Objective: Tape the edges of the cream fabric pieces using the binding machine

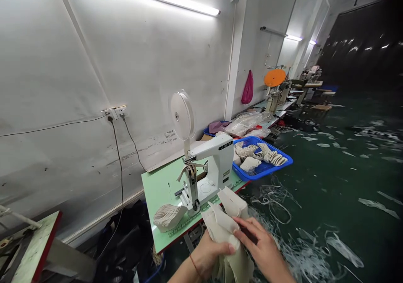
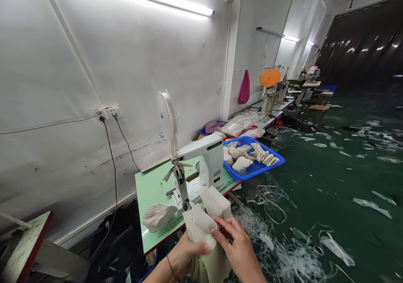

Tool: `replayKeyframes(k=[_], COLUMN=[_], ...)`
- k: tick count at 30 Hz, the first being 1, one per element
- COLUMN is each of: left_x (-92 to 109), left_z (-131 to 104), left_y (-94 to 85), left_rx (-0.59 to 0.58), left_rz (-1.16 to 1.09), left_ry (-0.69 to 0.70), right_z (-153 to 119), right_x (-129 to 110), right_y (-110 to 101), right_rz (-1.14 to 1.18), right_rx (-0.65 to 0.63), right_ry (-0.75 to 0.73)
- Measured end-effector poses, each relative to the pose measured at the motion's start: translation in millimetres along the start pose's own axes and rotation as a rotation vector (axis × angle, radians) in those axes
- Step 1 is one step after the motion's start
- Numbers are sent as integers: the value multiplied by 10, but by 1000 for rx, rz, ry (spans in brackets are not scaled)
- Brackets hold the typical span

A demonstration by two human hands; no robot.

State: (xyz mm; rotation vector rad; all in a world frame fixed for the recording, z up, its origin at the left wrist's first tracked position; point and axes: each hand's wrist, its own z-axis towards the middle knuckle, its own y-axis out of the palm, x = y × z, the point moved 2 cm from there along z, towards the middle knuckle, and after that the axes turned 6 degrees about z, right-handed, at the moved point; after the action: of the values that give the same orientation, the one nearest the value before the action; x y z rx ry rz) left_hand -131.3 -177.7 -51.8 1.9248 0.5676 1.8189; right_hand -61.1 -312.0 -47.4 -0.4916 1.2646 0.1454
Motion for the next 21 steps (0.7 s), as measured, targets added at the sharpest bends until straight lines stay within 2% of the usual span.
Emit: replayKeyframes(k=[2,5,6,8,10,12,14,16,18,21], left_x=[31,102,119,122,78,2,-72,-113,-109,-62], left_z=[-23,-67,-72,-57,-11,52,95,98,70,11], left_y=[0,26,24,-10,-36,-7,49,84,116,164], left_rx=[16,14,40,190,310,251,156,188,195,89], left_rz=[26,104,126,138,93,18,-55,-93,-102,-118], left_ry=[11,12,14,32,65,97,102,81,62,55], right_z=[8,102,133,150,82,-64,-217,-287,-256,-123], right_x=[47,198,237,250,154,3,-109,-146,-118,-19], right_y=[1,-177,-256,-365,-328,-152,35,111,34,-230], right_rz=[-12,-8,-14,-18,-51,-126,-176,-180,-179,-207], right_rx=[147,426,489,539,453,296,176,93,66,138], right_ry=[-12,75,119,164,72,-87,-157,-161,-159,-118])
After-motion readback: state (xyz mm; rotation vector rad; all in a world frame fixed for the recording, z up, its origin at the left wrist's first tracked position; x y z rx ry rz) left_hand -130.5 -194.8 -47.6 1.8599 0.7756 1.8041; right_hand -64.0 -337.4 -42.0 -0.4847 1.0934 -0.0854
